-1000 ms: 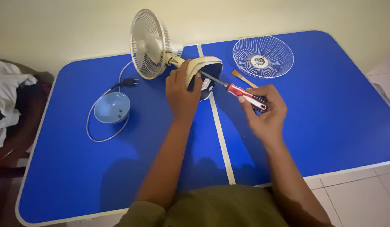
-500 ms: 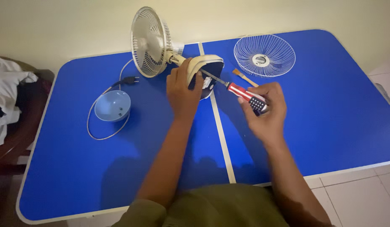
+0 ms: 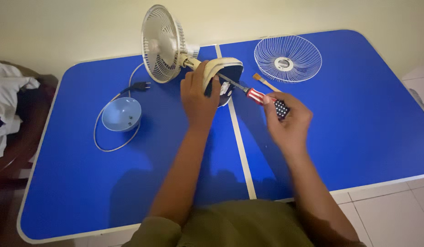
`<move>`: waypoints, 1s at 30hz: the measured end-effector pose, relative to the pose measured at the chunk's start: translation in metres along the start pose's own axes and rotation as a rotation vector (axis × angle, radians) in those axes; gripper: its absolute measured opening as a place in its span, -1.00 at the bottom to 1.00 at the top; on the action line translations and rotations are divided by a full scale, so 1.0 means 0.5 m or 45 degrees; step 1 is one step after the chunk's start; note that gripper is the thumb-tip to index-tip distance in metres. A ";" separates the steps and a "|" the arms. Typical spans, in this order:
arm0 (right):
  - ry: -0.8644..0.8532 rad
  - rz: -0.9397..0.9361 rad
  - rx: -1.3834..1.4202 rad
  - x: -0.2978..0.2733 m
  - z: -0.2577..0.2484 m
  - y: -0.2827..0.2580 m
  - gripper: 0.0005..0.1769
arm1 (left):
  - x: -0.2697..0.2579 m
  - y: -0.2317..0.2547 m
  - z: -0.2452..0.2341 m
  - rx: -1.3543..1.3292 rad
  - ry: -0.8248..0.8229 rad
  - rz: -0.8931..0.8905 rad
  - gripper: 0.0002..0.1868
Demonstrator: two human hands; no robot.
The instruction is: The person reassembles a small electric fan by arranging internal wires, placing the back cover, and securing it with screws using a screwdriver. The fan remains on a blue table throughout the process.
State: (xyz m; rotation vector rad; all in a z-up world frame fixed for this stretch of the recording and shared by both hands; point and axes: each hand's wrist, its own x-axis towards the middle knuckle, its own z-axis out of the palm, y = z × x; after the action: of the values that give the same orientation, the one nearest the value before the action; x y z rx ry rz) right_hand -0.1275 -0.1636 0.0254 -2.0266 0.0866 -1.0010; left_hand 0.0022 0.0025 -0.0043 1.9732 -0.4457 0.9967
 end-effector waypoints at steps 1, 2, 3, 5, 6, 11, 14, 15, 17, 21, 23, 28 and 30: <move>0.003 0.049 -0.011 -0.001 0.002 0.000 -0.78 | 0.001 0.000 0.000 -0.005 0.004 0.000 -0.55; 0.013 0.069 0.024 -0.003 0.005 0.000 -0.77 | 0.001 0.001 0.000 -0.009 0.008 -0.002 -0.55; 0.022 0.089 0.059 -0.004 0.007 0.000 -0.76 | 0.001 0.000 -0.001 -0.015 0.003 0.004 -0.55; 0.011 0.170 0.088 -0.005 0.009 -0.001 -0.74 | -0.001 0.001 -0.002 -0.027 -0.011 0.007 -0.55; -0.005 0.224 0.085 -0.003 0.010 -0.002 -0.73 | 0.001 0.000 -0.002 -0.045 -0.004 0.015 -0.55; -0.030 0.509 0.345 0.004 0.012 0.001 -0.67 | 0.002 -0.005 -0.004 -0.067 -0.046 0.016 -0.54; -0.030 0.555 0.402 0.007 0.013 0.009 -0.66 | 0.002 -0.002 -0.002 -0.095 -0.036 -0.034 -0.54; -0.031 0.538 0.360 0.004 0.013 0.012 -0.66 | 0.002 -0.003 -0.003 -0.106 -0.036 -0.008 -0.53; -0.037 0.529 0.298 -0.005 0.013 0.018 -0.66 | 0.004 -0.006 -0.009 -0.120 -0.039 0.044 -0.51; 0.029 0.208 0.220 -0.019 0.002 0.028 -0.66 | 0.011 -0.010 -0.029 -0.150 -0.161 0.058 -0.40; 0.077 0.139 0.261 -0.032 -0.001 0.028 -0.68 | 0.015 -0.011 -0.040 -0.162 -0.180 0.099 -0.35; 0.066 0.455 0.752 -0.044 0.016 0.006 -0.66 | 0.022 -0.028 -0.087 -0.205 -0.258 -0.013 -0.61; -0.033 0.508 0.840 -0.044 0.028 -0.001 -0.65 | 0.031 -0.053 -0.115 -0.189 -0.287 -0.048 -0.69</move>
State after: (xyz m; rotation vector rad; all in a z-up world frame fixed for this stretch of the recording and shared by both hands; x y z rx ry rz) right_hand -0.1332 -0.1454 0.0076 -1.3468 0.1226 -0.6354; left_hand 0.0007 0.0658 0.0115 1.9584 -0.5873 0.6994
